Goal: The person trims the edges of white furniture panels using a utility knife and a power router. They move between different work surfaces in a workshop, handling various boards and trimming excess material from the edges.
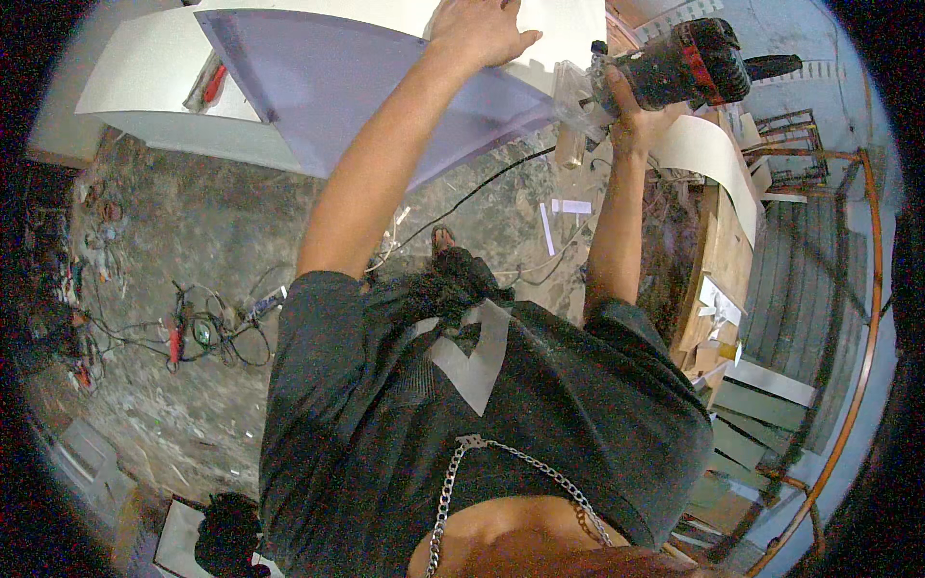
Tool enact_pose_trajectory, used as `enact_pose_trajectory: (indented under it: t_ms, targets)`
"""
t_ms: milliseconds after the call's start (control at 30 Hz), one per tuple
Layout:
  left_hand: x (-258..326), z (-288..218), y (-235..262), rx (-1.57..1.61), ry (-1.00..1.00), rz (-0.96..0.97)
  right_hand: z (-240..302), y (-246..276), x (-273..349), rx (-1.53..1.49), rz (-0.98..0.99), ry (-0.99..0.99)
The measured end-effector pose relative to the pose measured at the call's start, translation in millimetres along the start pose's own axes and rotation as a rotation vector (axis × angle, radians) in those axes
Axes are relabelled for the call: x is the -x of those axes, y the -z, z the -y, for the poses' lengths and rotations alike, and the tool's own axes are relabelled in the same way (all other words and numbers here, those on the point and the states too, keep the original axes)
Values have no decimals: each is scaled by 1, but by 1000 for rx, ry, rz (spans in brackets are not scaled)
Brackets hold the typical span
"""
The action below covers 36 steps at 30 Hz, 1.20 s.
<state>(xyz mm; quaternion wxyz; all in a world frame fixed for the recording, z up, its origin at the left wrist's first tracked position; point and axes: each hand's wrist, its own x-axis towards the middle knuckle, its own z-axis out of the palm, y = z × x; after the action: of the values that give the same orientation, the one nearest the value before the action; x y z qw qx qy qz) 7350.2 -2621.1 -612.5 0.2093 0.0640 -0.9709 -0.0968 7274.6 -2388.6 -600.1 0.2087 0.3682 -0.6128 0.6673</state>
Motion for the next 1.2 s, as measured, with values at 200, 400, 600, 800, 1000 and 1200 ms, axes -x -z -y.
enact_pose_trajectory:
  t_ms: [200,400,600,800,1000,1200]
  targets:
    - [2,1,-4,-10,-5,14,-4,-5,0,49,33,-8]
    - [0,0,-4,-26,-24,3,-2,-14,-9,-4,-82,-34]
    - [-2,-3,-2,-40,-44,-20,-25,6,-21,189,18,-40]
    - [-4,-1,-8,-44,-45,-45,-52,7,-27,264,-143,41]
    - [-9,3,-8,0,-16,-44,-53,-6,-41,9,-23,24]
    - [-7,13,-37,-211,-25,-249,-44,-25,-47,12,-109,110]
